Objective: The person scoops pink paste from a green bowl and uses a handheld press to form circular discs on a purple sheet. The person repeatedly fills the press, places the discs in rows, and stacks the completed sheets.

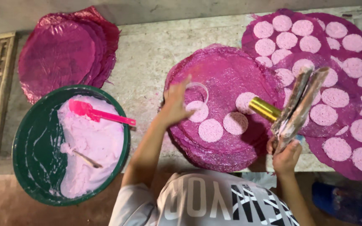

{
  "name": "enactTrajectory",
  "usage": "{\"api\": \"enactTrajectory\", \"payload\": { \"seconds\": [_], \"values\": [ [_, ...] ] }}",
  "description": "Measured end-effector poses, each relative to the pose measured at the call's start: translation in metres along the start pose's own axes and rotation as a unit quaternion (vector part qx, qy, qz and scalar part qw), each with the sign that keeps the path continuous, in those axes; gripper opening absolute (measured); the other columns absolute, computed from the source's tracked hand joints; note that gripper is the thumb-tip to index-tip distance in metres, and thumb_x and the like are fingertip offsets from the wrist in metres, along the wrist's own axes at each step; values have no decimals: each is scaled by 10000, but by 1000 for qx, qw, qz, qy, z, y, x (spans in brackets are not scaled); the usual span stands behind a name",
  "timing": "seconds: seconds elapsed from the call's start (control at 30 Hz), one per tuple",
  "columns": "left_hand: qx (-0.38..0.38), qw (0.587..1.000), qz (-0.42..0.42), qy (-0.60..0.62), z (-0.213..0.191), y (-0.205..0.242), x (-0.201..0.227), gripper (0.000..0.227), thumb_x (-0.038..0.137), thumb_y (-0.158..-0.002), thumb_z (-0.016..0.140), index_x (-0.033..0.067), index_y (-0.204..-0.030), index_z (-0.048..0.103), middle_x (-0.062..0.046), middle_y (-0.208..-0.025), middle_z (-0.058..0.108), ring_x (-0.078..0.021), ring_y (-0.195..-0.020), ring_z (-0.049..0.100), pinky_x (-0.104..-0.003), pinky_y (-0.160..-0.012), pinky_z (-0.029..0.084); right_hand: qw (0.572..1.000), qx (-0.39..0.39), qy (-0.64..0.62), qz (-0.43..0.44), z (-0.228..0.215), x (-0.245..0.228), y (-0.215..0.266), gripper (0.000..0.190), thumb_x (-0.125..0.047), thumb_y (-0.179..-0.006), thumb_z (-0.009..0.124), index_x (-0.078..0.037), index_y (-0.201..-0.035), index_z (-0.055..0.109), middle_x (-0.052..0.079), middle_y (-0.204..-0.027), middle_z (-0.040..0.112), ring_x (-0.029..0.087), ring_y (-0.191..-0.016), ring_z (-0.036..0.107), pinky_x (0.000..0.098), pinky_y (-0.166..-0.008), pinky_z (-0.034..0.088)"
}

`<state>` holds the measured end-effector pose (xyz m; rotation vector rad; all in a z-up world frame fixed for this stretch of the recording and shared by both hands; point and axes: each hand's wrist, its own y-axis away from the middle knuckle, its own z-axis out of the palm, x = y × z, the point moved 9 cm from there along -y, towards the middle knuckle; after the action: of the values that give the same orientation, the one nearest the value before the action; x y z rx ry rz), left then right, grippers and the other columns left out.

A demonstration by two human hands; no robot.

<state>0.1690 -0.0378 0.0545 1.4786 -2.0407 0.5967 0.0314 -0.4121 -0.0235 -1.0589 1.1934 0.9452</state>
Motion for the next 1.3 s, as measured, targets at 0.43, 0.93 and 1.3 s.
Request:
{"api": "enactTrajectory", "payload": {
  "seconds": [0.43, 0.93, 1.3],
  "values": [
    [-400, 857, 58, 319, 30, 108, 174, 345, 107, -835, 693, 66, -1175, 729, -108, -1037, 777, -230, -918, 700, -365, -782, 583, 796, -428, 273, -331, 130, -198, 13, 571, -584, -818, 750, -34, -912, 629, 99, -654, 569, 297, -571, 576, 437, -541, 468],
    [-226, 971, 24, 80, -81, 255, 118, 351, 210, -911, 611, 184, -1250, 699, -193, -852, 712, -369, -803, 731, -464, -695, 574, 526, -834, 48, -158, 286, -273, 105, 460, -478, -1125, 532, -29, -1056, 602, 140, -871, 630, 364, -818, 666, 420, -692, 505],
    [96, 992, -79, 9, -181, 397, -75, 269, 196, -878, 638, 112, -1121, 717, -142, -912, 757, -303, -818, 735, -401, -695, 566, 522, -810, 68, -258, 449, -297, 142, 384, -453, -1011, 608, -75, -978, 667, 80, -842, 679, 277, -764, 694, 390, -670, 545]
  ]
}}
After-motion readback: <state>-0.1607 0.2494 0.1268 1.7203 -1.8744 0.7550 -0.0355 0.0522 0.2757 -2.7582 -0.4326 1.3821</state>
